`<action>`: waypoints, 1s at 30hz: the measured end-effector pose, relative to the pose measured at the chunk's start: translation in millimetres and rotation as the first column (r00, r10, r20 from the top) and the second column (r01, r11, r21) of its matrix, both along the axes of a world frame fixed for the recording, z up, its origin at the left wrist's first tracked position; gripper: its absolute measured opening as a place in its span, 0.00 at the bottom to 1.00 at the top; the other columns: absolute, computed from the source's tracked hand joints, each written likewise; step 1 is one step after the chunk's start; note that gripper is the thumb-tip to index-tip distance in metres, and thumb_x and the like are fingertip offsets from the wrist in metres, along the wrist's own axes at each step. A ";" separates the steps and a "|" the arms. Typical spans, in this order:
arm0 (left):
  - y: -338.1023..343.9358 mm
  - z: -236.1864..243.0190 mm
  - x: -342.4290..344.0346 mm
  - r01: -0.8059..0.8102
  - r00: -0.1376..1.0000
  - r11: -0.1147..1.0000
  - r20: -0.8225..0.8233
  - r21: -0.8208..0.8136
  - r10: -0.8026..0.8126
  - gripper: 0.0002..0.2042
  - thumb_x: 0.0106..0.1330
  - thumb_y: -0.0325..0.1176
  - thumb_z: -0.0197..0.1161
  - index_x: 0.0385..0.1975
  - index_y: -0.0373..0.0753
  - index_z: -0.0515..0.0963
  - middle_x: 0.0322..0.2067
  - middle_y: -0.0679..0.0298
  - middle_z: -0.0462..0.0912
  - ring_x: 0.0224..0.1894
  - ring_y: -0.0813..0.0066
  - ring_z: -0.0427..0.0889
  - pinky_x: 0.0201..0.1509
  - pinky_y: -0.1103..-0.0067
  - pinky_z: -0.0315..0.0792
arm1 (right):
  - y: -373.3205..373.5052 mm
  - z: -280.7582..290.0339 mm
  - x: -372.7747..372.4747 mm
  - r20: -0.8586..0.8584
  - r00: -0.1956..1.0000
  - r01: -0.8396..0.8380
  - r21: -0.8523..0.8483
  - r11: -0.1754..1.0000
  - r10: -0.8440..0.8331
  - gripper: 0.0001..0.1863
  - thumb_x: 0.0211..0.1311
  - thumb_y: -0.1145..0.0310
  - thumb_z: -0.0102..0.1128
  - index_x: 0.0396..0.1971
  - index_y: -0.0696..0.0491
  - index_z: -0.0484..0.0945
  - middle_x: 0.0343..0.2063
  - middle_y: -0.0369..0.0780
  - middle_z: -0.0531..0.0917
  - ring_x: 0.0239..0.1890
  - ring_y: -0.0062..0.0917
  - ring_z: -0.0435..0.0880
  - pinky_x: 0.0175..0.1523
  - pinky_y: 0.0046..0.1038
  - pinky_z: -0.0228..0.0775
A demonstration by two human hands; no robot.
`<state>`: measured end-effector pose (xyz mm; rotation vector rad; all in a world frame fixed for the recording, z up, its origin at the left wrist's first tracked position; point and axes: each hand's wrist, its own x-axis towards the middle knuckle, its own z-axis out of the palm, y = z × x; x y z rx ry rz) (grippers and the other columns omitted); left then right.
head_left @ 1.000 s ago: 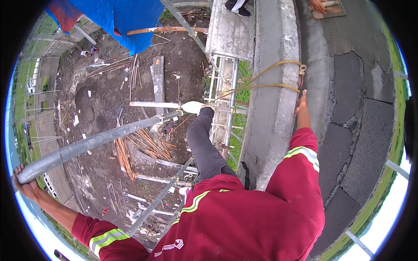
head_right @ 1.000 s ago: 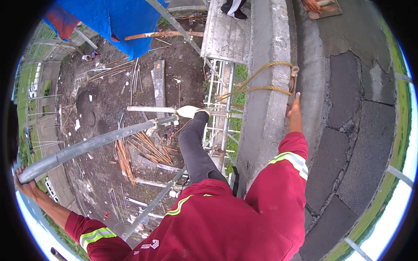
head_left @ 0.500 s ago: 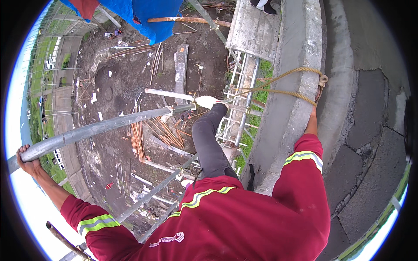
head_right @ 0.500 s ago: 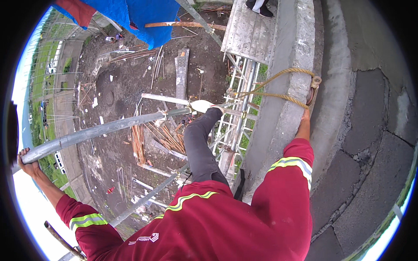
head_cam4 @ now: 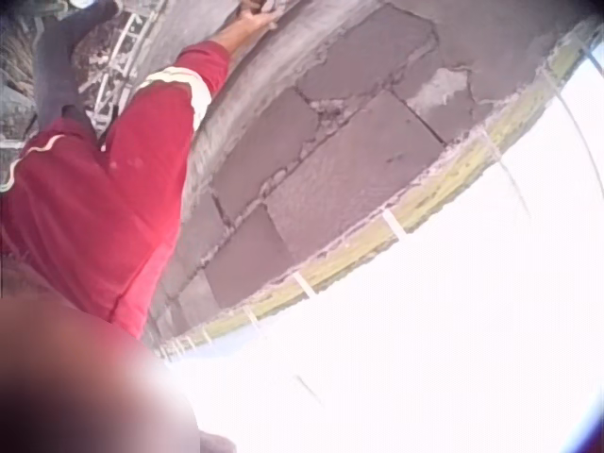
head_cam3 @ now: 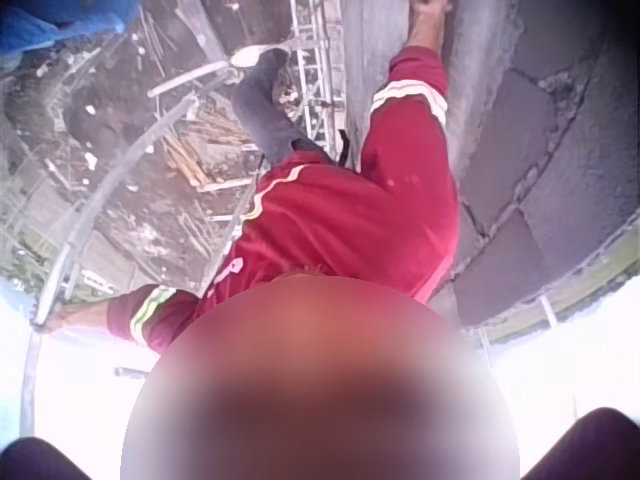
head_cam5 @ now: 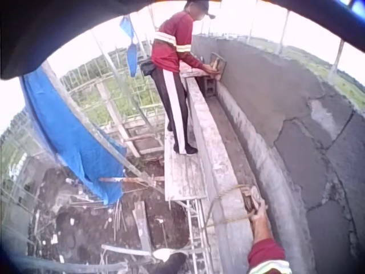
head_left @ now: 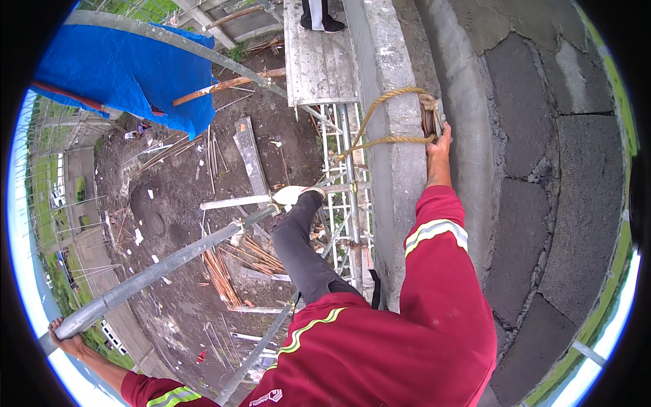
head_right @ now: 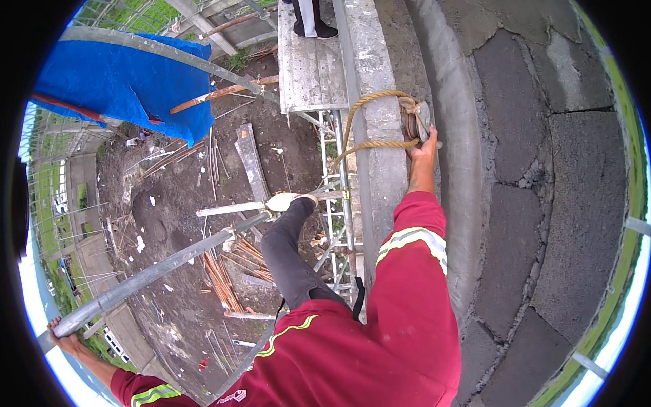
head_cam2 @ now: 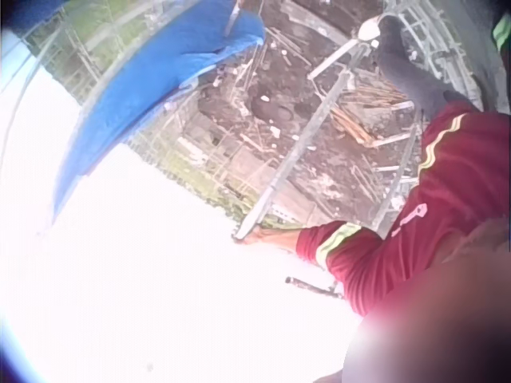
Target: The person adjusts and secures a rope and pulley on scaffolding while working on a curved concrete wall. They reposition the rope, pull it taut, and attach it to metal poles, occasionally stepping along the wall and handling a bucket and trowel nearby.
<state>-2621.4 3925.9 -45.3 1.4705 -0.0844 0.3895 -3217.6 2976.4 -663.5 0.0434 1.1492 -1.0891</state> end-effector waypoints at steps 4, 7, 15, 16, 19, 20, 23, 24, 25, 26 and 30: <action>0.5 -2.4 -3.3 0.028 1.000 0.999 0.010 0.016 -0.028 0.12 0.70 0.36 0.64 0.43 0.35 0.75 0.37 0.61 0.74 0.43 0.64 0.74 0.59 0.67 0.70 | -2.1 -12.9 -1.9 0.147 0.989 0.034 0.004 0.999 -0.034 0.25 0.66 0.49 0.67 0.53 0.52 0.79 0.47 0.46 0.85 0.44 0.41 0.85 0.48 0.47 0.83; 3.6 -3.4 -2.7 0.146 0.989 0.989 0.002 -0.001 -0.146 0.12 0.70 0.37 0.64 0.44 0.35 0.75 0.38 0.62 0.73 0.45 0.64 0.73 0.60 0.67 0.69 | -4.4 -20.6 -5.2 0.167 0.982 -0.066 -0.115 0.991 0.085 0.25 0.72 0.47 0.57 0.54 0.53 0.80 0.48 0.48 0.84 0.45 0.44 0.84 0.49 0.48 0.82; 4.2 -4.2 -0.6 0.143 0.989 0.990 0.027 -0.007 -0.143 0.12 0.70 0.36 0.64 0.45 0.35 0.74 0.39 0.61 0.72 0.45 0.63 0.72 0.60 0.66 0.69 | -3.0 -9.8 -4.5 0.167 0.983 -0.038 -0.198 0.979 0.072 0.27 0.71 0.50 0.60 0.61 0.55 0.77 0.59 0.46 0.81 0.60 0.43 0.80 0.69 0.51 0.70; 2.8 -3.8 -1.2 0.053 0.998 0.998 0.022 -0.040 -0.053 0.12 0.70 0.36 0.64 0.45 0.35 0.74 0.39 0.61 0.73 0.45 0.63 0.72 0.60 0.66 0.69 | -1.5 -6.2 -5.6 0.162 0.986 0.004 -0.273 0.962 0.042 0.28 0.70 0.51 0.61 0.61 0.55 0.77 0.60 0.46 0.81 0.60 0.43 0.80 0.69 0.50 0.69; 0.3 -4.6 -2.5 0.098 0.995 0.995 0.000 -0.029 -0.098 0.12 0.71 0.36 0.63 0.45 0.35 0.75 0.39 0.62 0.73 0.46 0.64 0.73 0.60 0.66 0.70 | -0.1 3.4 -6.0 0.144 0.988 -0.020 -0.279 0.960 0.063 0.31 0.67 0.49 0.64 0.62 0.54 0.76 0.60 0.43 0.81 0.60 0.40 0.80 0.70 0.49 0.69; 0.3 -4.7 -2.3 0.174 0.985 0.985 -0.008 -0.007 -0.174 0.12 0.71 0.36 0.63 0.44 0.35 0.75 0.38 0.62 0.73 0.45 0.64 0.73 0.59 0.67 0.70 | 0.6 5.8 -6.4 0.132 0.989 -0.032 -0.245 0.969 0.066 0.32 0.65 0.48 0.66 0.62 0.54 0.76 0.59 0.43 0.81 0.60 0.40 0.80 0.70 0.49 0.69; 3.1 -4.8 0.9 0.163 0.987 0.987 0.007 -0.015 -0.163 0.12 0.71 0.36 0.64 0.44 0.35 0.75 0.38 0.62 0.73 0.45 0.65 0.73 0.59 0.68 0.70 | -2.0 9.1 -4.3 0.232 0.967 -0.047 -0.240 0.970 0.104 0.32 0.63 0.48 0.68 0.60 0.54 0.77 0.58 0.43 0.82 0.57 0.40 0.82 0.66 0.48 0.74; 4.9 -5.4 2.6 0.160 0.987 0.987 0.004 -0.018 -0.160 0.12 0.71 0.36 0.64 0.44 0.35 0.75 0.38 0.62 0.73 0.45 0.65 0.72 0.59 0.68 0.70 | -4.2 8.3 -2.0 0.214 0.971 -0.071 -0.178 0.981 0.109 0.32 0.63 0.47 0.68 0.59 0.54 0.77 0.57 0.44 0.82 0.55 0.40 0.83 0.63 0.47 0.76; 6.6 -5.3 4.7 0.080 0.997 0.996 0.005 -0.042 -0.080 0.11 0.71 0.36 0.64 0.43 0.35 0.75 0.38 0.62 0.73 0.45 0.65 0.72 0.59 0.68 0.70 | -3.9 5.8 0.3 0.156 0.985 -0.061 -0.076 0.995 0.072 0.32 0.63 0.46 0.67 0.58 0.53 0.77 0.57 0.44 0.82 0.54 0.40 0.83 0.61 0.46 0.78; 8.6 -5.6 5.8 0.199 0.980 0.980 -0.019 -0.022 -0.199 0.12 0.71 0.36 0.64 0.44 0.35 0.75 0.38 0.62 0.73 0.45 0.65 0.72 0.59 0.68 0.70 | -7.2 4.0 4.0 0.081 0.996 -0.041 -0.015 0.999 0.042 0.31 0.63 0.45 0.67 0.58 0.53 0.78 0.56 0.44 0.83 0.52 0.40 0.84 0.59 0.44 0.80; 13.0 -2.6 5.4 0.137 0.991 0.989 0.001 -0.049 -0.137 0.12 0.70 0.36 0.64 0.45 0.35 0.74 0.39 0.62 0.72 0.45 0.64 0.71 0.60 0.67 0.69 | -4.8 3.3 15.9 0.037 0.974 -0.212 -0.180 0.961 0.222 0.25 0.69 0.50 0.63 0.56 0.53 0.79 0.52 0.44 0.85 0.50 0.39 0.86 0.56 0.41 0.83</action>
